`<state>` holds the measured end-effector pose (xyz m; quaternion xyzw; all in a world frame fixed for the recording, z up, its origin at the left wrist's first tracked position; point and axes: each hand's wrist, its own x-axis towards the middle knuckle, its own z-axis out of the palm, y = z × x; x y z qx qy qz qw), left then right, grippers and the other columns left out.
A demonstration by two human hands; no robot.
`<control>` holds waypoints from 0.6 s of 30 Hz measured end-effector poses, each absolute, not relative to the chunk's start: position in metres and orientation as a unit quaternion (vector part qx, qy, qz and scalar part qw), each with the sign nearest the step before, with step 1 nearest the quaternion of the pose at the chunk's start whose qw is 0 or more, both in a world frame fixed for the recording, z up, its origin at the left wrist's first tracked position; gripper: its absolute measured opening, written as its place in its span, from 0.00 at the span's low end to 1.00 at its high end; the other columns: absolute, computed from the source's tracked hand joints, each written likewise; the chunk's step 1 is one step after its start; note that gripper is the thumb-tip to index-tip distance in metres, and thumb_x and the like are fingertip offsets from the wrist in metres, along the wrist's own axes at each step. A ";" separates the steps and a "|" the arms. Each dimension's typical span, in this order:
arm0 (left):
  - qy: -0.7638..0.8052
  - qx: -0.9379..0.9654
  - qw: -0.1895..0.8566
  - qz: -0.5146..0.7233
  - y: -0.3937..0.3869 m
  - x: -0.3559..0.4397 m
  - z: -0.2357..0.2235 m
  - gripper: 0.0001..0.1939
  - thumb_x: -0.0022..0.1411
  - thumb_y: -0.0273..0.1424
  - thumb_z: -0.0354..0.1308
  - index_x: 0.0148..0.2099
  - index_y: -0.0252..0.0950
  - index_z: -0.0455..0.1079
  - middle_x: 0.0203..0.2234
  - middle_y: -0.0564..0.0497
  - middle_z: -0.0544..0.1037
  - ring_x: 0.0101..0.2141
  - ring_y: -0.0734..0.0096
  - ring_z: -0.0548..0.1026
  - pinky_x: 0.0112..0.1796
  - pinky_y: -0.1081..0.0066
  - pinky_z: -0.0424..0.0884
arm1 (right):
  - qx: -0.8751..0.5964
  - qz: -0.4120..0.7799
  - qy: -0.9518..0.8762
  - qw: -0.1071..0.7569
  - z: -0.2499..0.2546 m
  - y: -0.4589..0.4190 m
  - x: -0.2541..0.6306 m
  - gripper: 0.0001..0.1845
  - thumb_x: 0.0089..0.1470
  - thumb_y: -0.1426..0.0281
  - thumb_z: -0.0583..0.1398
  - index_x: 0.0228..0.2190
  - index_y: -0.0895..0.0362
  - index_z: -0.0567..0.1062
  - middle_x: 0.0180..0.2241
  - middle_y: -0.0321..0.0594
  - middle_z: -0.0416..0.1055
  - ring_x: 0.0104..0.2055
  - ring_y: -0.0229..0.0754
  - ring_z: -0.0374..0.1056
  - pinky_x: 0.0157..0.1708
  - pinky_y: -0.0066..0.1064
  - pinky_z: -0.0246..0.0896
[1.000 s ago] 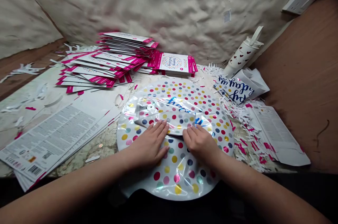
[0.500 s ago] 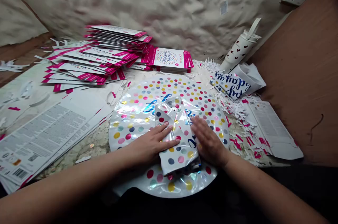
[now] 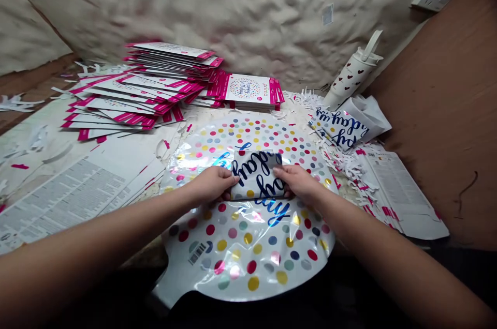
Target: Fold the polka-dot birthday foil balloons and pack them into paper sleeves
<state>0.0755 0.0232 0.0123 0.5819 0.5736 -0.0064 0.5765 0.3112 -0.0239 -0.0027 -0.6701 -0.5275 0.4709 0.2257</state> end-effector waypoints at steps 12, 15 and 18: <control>0.599 0.494 0.631 0.016 0.037 0.081 0.019 0.13 0.57 0.35 0.55 0.24 0.32 0.64 0.15 0.47 0.74 0.15 0.73 0.71 0.20 0.75 0.67 | -0.541 0.151 -0.827 0.026 -0.007 -0.002 0.254 0.27 0.60 0.61 0.45 0.59 0.57 0.55 0.62 0.48 0.47 0.64 0.54 0.41 0.58 0.52 0.40; 0.612 0.452 0.642 0.100 0.037 0.063 0.035 0.10 0.54 0.35 0.58 0.32 0.33 0.67 0.26 0.47 0.78 0.26 0.71 0.76 0.27 0.75 0.72 | -0.541 0.154 -0.826 0.025 -0.021 0.006 0.255 0.31 0.59 0.51 0.42 0.61 0.46 0.47 0.65 0.41 0.37 0.65 0.54 0.32 0.59 0.56 0.28; 0.618 0.350 0.691 0.136 0.037 0.052 0.043 0.15 0.48 0.34 0.63 0.37 0.32 0.68 0.34 0.43 0.78 0.33 0.67 0.77 0.31 0.73 0.74 | -0.543 0.147 -0.826 0.039 -0.024 0.006 0.257 0.30 0.59 0.50 0.40 0.60 0.43 0.47 0.65 0.39 0.36 0.66 0.52 0.30 0.59 0.55 0.25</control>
